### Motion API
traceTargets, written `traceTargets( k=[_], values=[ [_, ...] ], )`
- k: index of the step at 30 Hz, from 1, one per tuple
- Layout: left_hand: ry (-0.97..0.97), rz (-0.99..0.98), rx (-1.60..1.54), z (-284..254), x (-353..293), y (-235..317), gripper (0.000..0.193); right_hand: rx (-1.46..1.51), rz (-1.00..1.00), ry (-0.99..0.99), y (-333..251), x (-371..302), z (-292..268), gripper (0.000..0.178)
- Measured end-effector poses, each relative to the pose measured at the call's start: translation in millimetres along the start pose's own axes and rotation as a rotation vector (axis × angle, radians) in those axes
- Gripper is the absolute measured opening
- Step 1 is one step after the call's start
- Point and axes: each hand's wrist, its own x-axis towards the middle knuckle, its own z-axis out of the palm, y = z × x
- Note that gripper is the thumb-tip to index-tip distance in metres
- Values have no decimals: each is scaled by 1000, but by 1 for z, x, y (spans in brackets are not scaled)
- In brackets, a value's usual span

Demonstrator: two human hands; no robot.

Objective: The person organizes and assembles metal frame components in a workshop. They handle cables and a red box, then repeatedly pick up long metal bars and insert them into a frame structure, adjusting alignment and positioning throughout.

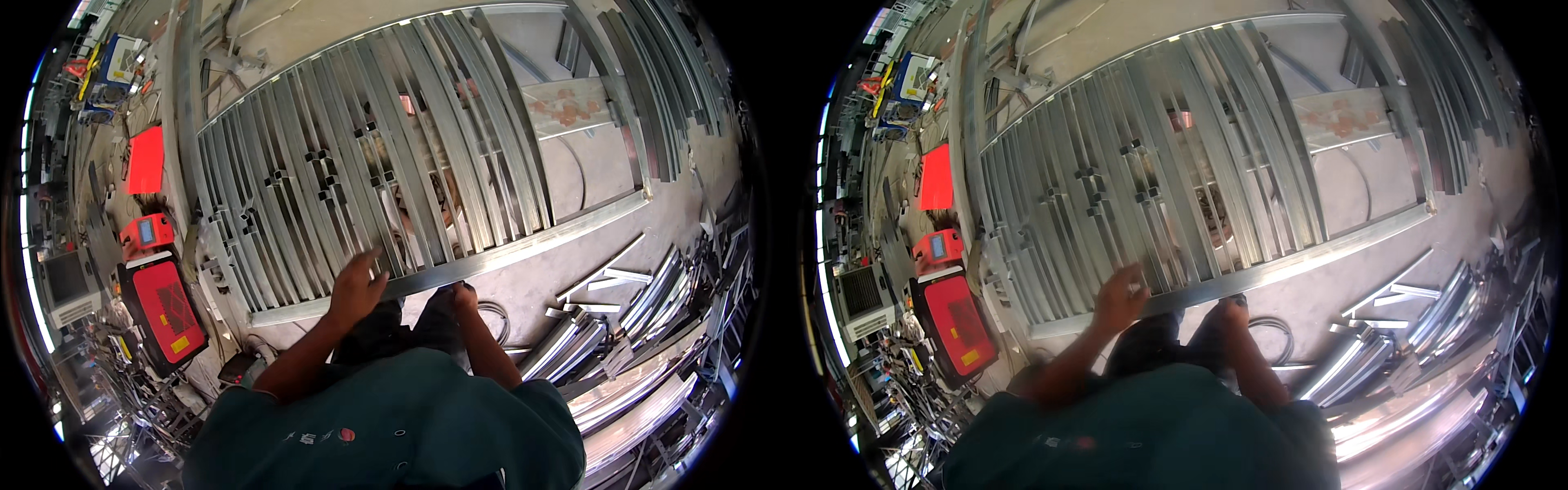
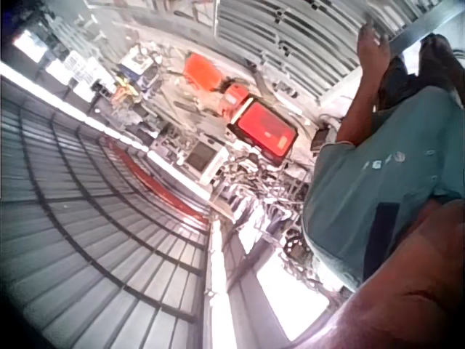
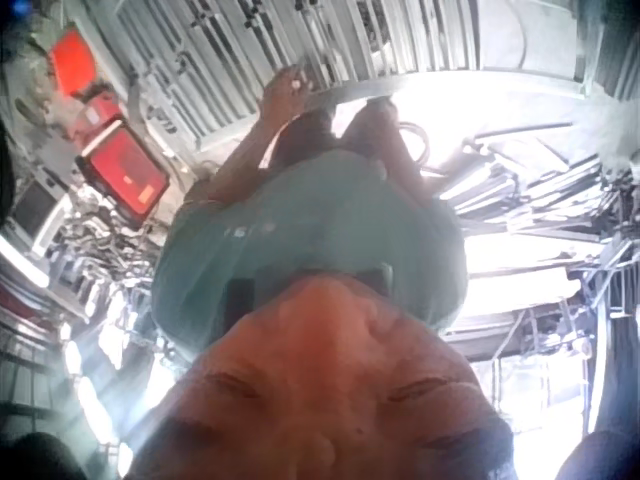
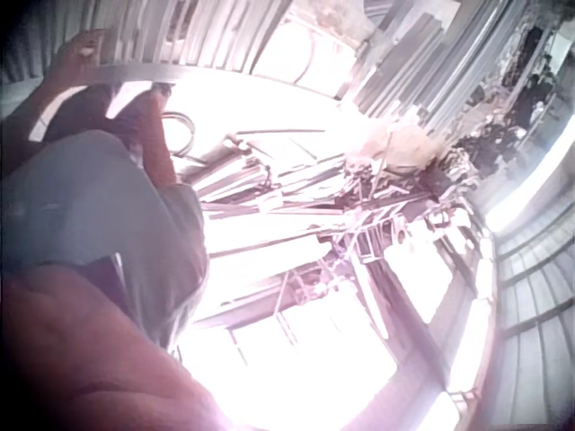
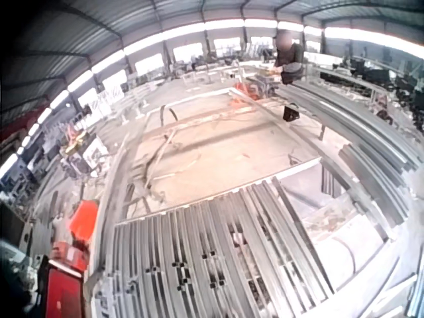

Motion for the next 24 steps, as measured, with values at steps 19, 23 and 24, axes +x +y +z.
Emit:
traceTargets(
  k=[19, 23, 24],
  values=[
    [57, 555, 258, -60, 144, -5, 24, 121, -358, 101, -223, -156, -2, 41],
    [-24, 199, -241, -103, 103, 6, 39, -343, -936, 219, -313, -108, 43, 34],
    [-138, 55, -441, -116, 86, 1, 39, -436, -986, 159, -335, -91, 60, 39]
  ],
)
